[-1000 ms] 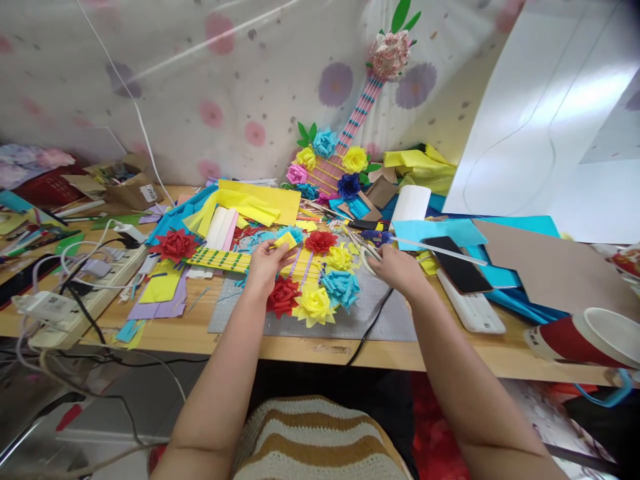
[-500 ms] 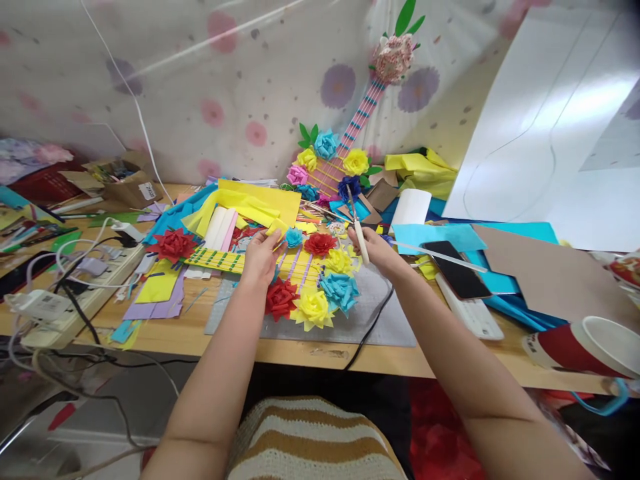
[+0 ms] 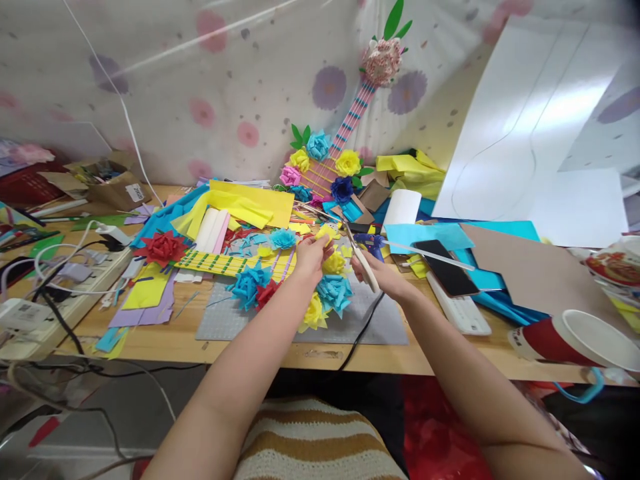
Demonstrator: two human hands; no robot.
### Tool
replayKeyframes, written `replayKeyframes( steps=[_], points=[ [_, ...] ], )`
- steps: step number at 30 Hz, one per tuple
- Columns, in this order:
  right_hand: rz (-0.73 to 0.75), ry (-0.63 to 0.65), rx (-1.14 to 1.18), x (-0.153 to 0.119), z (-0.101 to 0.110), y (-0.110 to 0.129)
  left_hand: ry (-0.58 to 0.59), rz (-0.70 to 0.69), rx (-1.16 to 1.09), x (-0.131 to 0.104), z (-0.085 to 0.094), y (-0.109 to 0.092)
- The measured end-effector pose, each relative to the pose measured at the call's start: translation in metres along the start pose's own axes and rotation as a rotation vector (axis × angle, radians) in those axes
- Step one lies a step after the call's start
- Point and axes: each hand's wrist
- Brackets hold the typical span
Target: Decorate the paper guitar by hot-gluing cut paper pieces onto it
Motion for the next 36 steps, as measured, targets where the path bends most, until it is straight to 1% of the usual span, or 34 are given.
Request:
replayKeyframes(
  steps=[3, 5, 8, 11, 15, 20, 27, 31, 36],
  points=[
    [-0.029, 0.129, 0.102, -0.017, 0.006, -0.011, 0.007, -0.035, 0.044, 0.003, -0.011, 0.011],
    [-0.029, 0.167, 0.15, -0.023, 0.01, -0.015, -0.003, -0.047, 0.074, 0.002, -0.017, 0.017],
    [-0.017, 0.205, 0.195, -0.023, 0.013, -0.017, -0.015, -0.027, 0.092, 0.001, -0.022, 0.021],
    [-0.024, 0.22, 0.213, -0.016, 0.013, -0.016, -0.016, -0.025, 0.091, 0.001, -0.025, 0.023],
    [-0.036, 0.234, 0.195, -0.007, 0.011, -0.016, -0.017, -0.048, 0.1, 0.004, -0.022, 0.023],
    [-0.001, 0.267, 0.208, -0.003, 0.009, -0.014, -0.012, -0.056, 0.149, 0.004, -0.014, 0.019],
    [-0.024, 0.261, 0.28, -0.002, 0.006, -0.008, 0.009, -0.036, 0.195, 0.004, -0.01, 0.014],
    [-0.054, 0.26, 0.315, -0.003, 0.007, -0.01, 0.01, -0.03, 0.216, 0.004, -0.008, 0.012],
    [-0.051, 0.228, 0.398, -0.001, 0.008, -0.015, 0.035, 0.004, 0.275, 0.003, -0.01, 0.003]
  ],
)
Point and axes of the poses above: each hand's wrist, its own x-axis towards the middle knuckle, its own z-axis out of the back of the hand, y = z × x, and after that the axes turned 10 degrees about z, right-handed
